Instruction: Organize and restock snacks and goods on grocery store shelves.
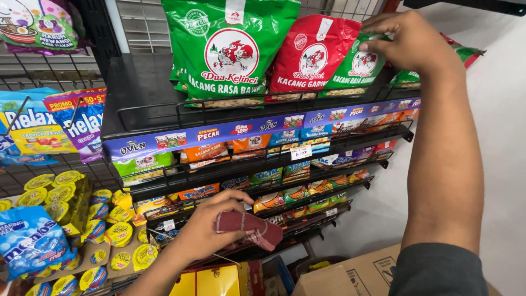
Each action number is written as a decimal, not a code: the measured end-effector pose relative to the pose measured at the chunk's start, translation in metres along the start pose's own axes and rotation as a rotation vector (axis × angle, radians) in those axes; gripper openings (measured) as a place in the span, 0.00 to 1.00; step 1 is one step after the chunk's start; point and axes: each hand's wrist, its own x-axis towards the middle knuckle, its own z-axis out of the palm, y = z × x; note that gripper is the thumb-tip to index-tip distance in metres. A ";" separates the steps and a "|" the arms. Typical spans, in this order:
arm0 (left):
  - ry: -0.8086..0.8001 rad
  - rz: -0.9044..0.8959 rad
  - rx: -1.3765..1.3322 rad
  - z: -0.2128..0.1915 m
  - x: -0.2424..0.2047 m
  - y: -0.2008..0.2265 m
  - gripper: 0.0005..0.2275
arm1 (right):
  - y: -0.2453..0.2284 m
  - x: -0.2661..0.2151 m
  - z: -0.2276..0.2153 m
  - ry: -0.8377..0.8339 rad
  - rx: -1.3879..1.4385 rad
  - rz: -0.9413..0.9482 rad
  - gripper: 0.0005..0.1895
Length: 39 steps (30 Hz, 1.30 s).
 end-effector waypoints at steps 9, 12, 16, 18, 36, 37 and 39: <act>0.001 -0.033 -0.039 0.004 0.003 -0.005 0.12 | 0.043 -0.029 -0.032 0.197 -0.064 -0.065 0.14; -0.010 -0.049 -0.024 0.005 0.004 -0.006 0.12 | 0.100 -0.050 -0.041 0.328 -0.586 0.071 0.16; -0.012 -0.068 -0.029 0.007 0.007 -0.007 0.12 | 0.146 -0.076 -0.025 0.292 -0.885 0.310 0.19; 0.016 0.016 -0.013 0.009 0.009 -0.011 0.13 | 0.175 -0.090 -0.015 0.326 -0.875 0.358 0.23; -0.044 -0.145 -0.074 0.016 0.022 0.006 0.09 | 0.102 -0.016 0.027 0.488 -0.281 0.227 0.07; -0.042 -0.144 -0.070 0.018 0.021 0.004 0.09 | 0.101 -0.012 0.030 0.491 -0.279 0.224 0.07; -0.020 -0.057 -0.025 0.019 0.019 -0.001 0.10 | 0.099 0.000 0.033 0.483 -0.209 0.206 0.10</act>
